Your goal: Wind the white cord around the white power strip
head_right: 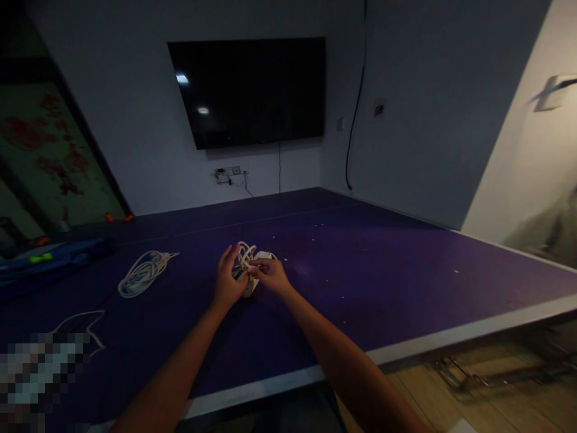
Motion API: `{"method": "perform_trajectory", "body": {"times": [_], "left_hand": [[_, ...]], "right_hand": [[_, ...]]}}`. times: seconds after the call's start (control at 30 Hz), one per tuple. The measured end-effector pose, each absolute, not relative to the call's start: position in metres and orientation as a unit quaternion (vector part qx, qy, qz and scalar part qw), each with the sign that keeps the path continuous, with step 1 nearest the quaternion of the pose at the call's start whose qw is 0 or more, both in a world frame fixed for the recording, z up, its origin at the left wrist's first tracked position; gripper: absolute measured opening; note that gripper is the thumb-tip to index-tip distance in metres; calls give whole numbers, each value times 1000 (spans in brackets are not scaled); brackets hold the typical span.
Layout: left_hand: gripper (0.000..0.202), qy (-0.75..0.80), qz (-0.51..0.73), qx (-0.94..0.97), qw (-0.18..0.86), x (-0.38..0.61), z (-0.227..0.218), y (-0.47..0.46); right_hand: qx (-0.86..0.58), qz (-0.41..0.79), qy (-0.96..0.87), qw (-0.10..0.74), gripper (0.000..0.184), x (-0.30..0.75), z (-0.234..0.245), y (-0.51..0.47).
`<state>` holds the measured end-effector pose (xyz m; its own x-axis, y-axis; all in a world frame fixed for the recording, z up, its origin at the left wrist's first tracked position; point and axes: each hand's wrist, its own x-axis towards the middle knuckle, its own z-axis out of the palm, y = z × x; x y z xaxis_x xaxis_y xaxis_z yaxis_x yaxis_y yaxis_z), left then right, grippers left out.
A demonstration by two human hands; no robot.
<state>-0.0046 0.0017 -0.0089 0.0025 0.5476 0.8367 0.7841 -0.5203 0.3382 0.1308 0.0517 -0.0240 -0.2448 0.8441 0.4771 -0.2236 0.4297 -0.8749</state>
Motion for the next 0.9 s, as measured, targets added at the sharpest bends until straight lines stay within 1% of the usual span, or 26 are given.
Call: {"method": "perform_trajectory", "body": {"times": [0.23, 0.47, 0.6, 0.8, 0.9], "left_hand": [[71, -459, -444, -759, 128, 19, -8, -9], [76, -448, -389, -786, 173, 10, -7, -5], [70, -430, -372, -802, 184, 10, -8, -6], [72, -459, -368, -786, 190, 6, -6, -6], [72, -475, -357, -779, 199, 3, -5, -6]], "right_hand": [[-262, 462, -613, 585, 29, 135, -18, 50], [-245, 477, -621, 572, 30, 137, -13, 47], [-255, 453, -632, 575, 28, 138, -14, 47], [-252, 461, -627, 575, 23, 139, -8, 44], [-256, 470, -608, 586, 24, 140, -7, 46]]}}
